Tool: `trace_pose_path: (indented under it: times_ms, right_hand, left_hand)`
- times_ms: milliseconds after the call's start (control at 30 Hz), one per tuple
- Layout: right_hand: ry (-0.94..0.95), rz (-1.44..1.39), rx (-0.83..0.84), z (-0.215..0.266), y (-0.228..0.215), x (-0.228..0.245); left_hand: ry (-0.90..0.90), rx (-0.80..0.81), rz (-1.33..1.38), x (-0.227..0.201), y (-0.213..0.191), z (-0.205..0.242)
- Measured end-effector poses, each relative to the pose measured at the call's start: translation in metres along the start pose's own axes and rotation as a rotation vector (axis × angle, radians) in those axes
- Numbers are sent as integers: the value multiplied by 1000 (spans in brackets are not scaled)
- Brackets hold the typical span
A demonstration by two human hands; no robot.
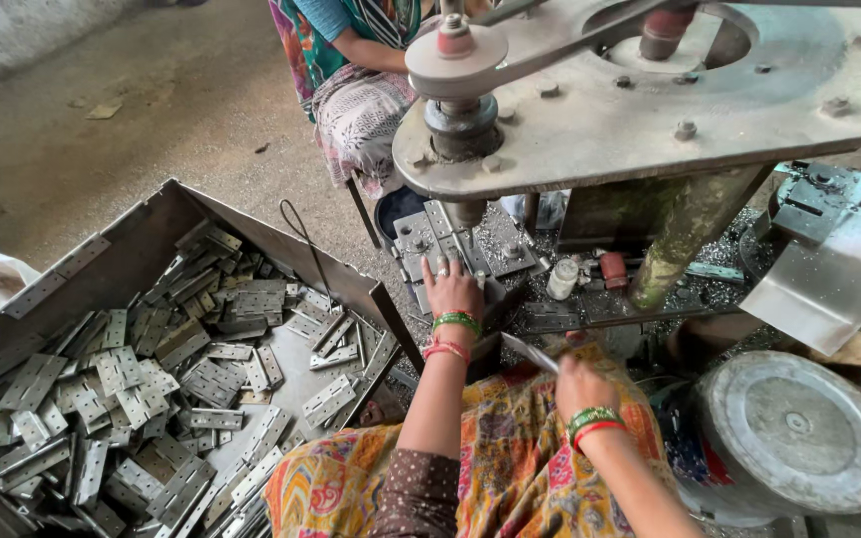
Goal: The person sits on the floor and operates a manual punch press to process metal hinge plates. They pick up plates from a bin, place them under the press, pull the lever to punch holes, and return the finished pieces to the bin.
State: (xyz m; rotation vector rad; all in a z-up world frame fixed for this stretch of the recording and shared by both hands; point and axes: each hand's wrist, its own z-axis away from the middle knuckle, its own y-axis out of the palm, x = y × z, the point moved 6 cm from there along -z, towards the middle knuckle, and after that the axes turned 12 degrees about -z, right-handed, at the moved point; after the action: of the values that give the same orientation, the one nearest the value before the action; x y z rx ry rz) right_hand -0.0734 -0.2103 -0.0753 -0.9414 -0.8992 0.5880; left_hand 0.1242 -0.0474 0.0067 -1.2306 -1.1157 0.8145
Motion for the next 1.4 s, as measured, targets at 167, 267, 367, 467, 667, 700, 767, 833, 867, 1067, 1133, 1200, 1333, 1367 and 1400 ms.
trace_pose_path:
  times_ms: [167,267,367,467,667,700,767,833,867,1067,1133,1200,1333,1367,1400]
  right_hand:
    - [106,-223,111,5,46,-49]
    - [-105,50,117,2,52,-47]
    - [-242,163,-34,-8,19,-14]
    - [-244,160,-12,-12,0,10]
    - [-80,121,225,-3,38,-22]
    - [-119,110,221,-1,47,-30]
    - [-205,101,215,-1,58,-42]
    - [-125,19,196,0,61,-51]
    - [-77,-28,190,5,62,-52]
    - [-225,210,-20,-11,2,10]
    - [-179,221,7,-6,2,11]
    - [-146,272,120,-5,14,5]
    - [-54,201,392,9,50,-29]
    - [-29,131,427,11,51,-35]
    - [-73,144,398,10,46,-36]
  left_hand:
    - [-20,-167,15,-1,9,9]
    - [-2,-103,44,-4,18,19]
    - [3,-86,27,3,4,3]
    - [-20,-46,4,3,4,1]
    - [-21,-122,-18,11,-5,-3]
    - [-31,-176,-14,11,-6,-2]
    - [0,-68,10,9,4,2]
    - [12,-46,18,7,13,12]
    - [16,-80,10,6,15,19]
    - [-22,-29,30,7,10,-11]
    - [-16,7,14,9,12,-17]
    - [-5,-26,5,12,7,-23]
    - [-3,-52,16,12,5,-24]
    - [-5,-24,18,12,7,-21]
    - [-6,3,20,11,8,-18]
